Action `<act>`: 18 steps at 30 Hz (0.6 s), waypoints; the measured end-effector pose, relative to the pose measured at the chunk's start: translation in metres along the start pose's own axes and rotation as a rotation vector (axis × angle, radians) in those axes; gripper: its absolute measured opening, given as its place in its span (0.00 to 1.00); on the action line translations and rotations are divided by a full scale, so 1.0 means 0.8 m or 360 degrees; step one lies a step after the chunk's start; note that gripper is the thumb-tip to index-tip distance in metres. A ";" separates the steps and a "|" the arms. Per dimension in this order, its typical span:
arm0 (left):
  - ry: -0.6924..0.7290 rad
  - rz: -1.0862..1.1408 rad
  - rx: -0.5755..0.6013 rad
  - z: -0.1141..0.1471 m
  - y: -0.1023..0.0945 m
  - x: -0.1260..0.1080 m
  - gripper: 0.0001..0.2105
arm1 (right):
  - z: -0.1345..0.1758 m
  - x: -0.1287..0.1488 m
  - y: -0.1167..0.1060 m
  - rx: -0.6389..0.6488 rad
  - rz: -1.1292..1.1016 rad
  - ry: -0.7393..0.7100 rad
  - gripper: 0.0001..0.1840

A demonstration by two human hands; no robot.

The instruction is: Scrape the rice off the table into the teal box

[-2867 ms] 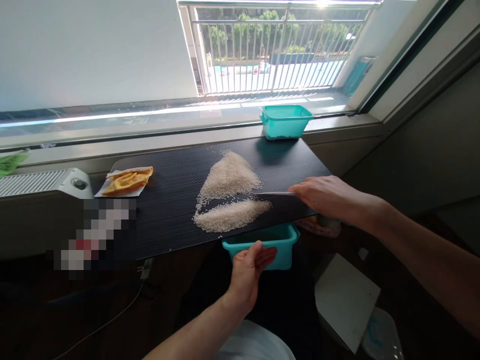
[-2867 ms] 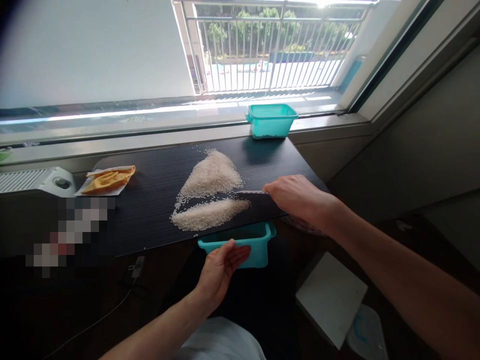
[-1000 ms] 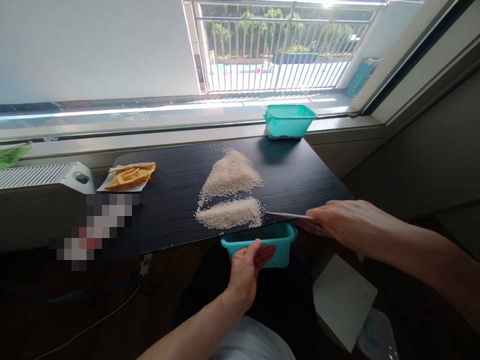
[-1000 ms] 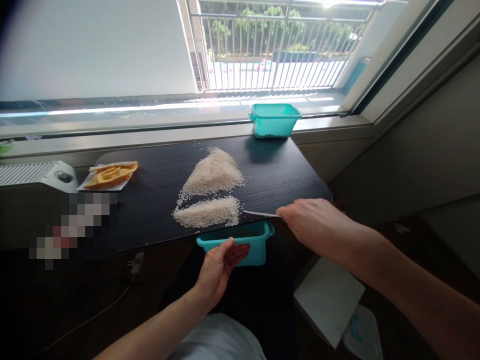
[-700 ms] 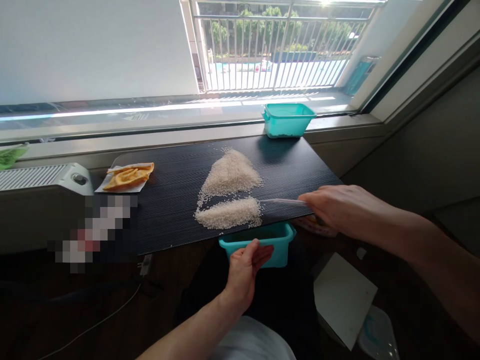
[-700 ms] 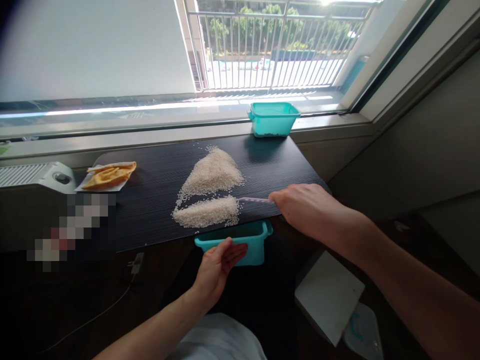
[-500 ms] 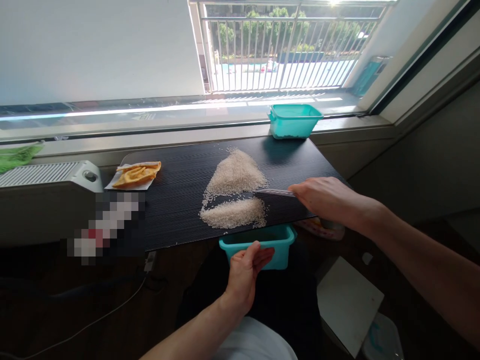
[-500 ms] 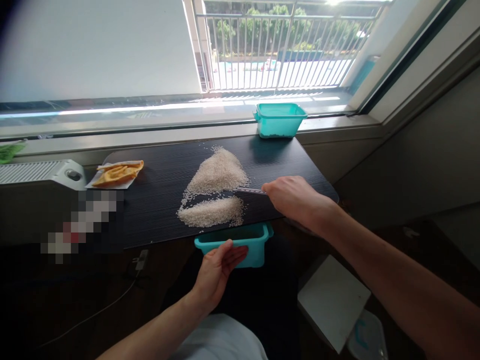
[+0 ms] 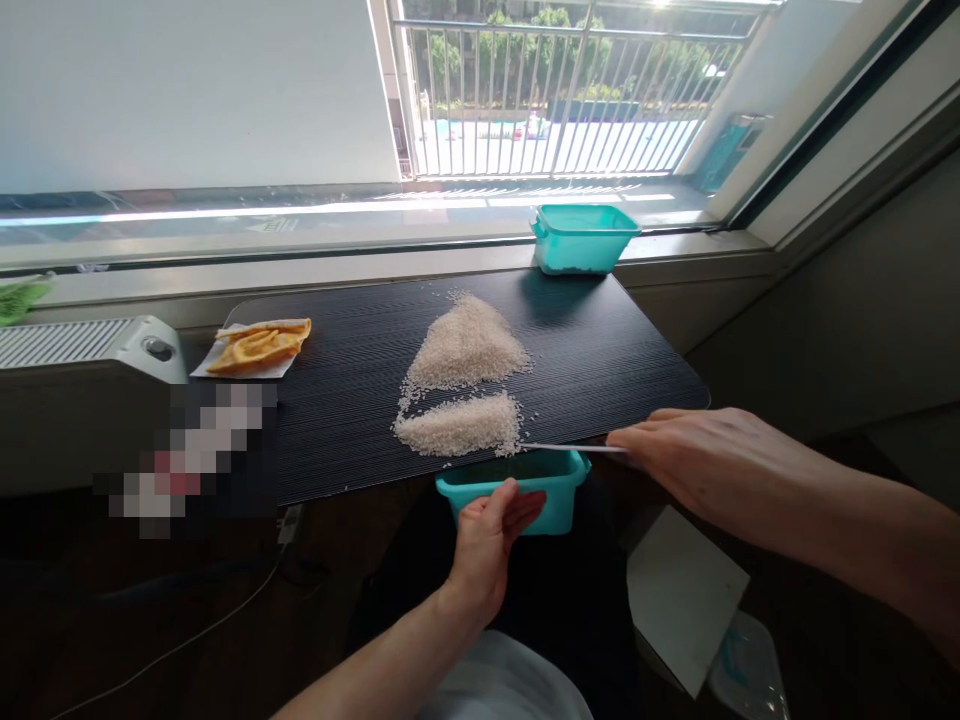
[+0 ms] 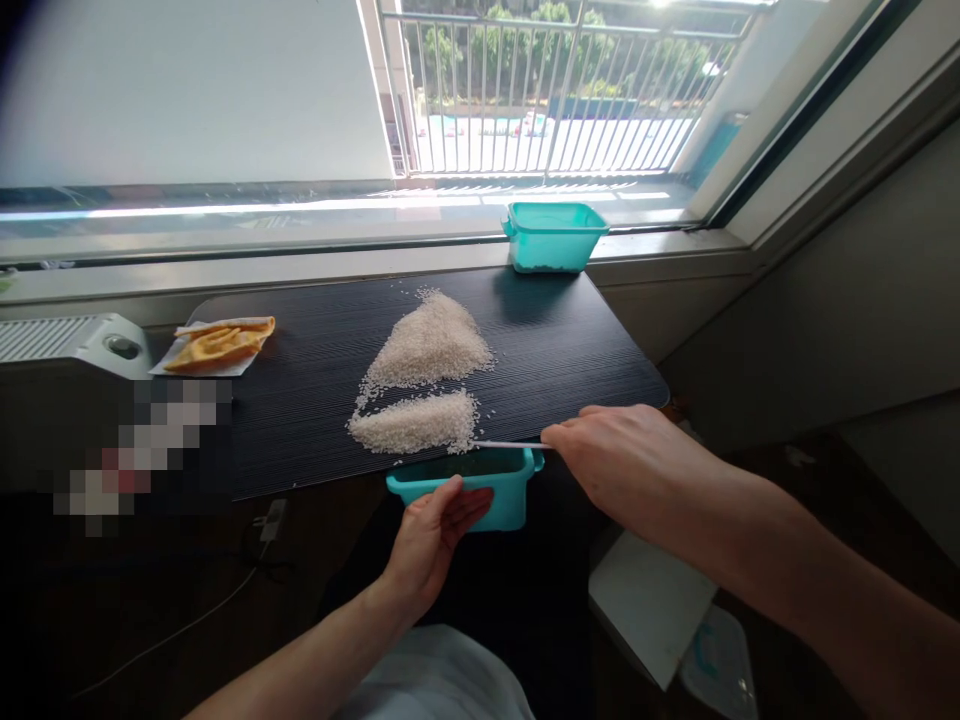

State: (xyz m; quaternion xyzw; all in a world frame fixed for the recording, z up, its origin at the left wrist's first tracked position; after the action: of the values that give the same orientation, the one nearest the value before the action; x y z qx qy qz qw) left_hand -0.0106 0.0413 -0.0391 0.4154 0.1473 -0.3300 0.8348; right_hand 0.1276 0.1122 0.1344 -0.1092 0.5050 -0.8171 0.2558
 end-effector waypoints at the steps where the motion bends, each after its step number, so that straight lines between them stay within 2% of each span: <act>1: 0.0003 0.0005 -0.0005 0.001 -0.001 0.000 0.16 | -0.006 -0.003 -0.005 0.0019 0.0032 0.0045 0.11; 6: 0.0028 0.0021 -0.0005 0.003 -0.005 -0.003 0.14 | -0.055 -0.001 -0.037 -0.0066 0.0183 0.0068 0.13; 10: 0.0045 0.0021 -0.0027 0.004 -0.009 -0.005 0.14 | -0.076 0.003 -0.038 -0.0087 0.0225 0.0023 0.14; 13: 0.0040 0.0010 -0.0020 0.004 -0.008 -0.005 0.15 | -0.069 0.006 -0.028 -0.0069 0.0222 -0.0020 0.12; 18: 0.0035 0.0010 -0.0020 0.003 -0.004 -0.004 0.16 | -0.035 0.014 -0.005 0.0011 0.0173 -0.0036 0.12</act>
State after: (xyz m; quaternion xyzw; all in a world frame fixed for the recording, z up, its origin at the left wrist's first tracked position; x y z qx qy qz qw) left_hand -0.0154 0.0394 -0.0378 0.4142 0.1573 -0.3219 0.8367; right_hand 0.1044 0.1294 0.1238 -0.0900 0.5044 -0.8025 0.3057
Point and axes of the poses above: each hand's wrist, its own z-axis away from the middle knuckle, its own y-axis out of the palm, x = y × z, the point moved 6 cm from there along -z, towards the middle knuckle, and after that the axes turned 4 degrees about z, right-handed, at the moved point
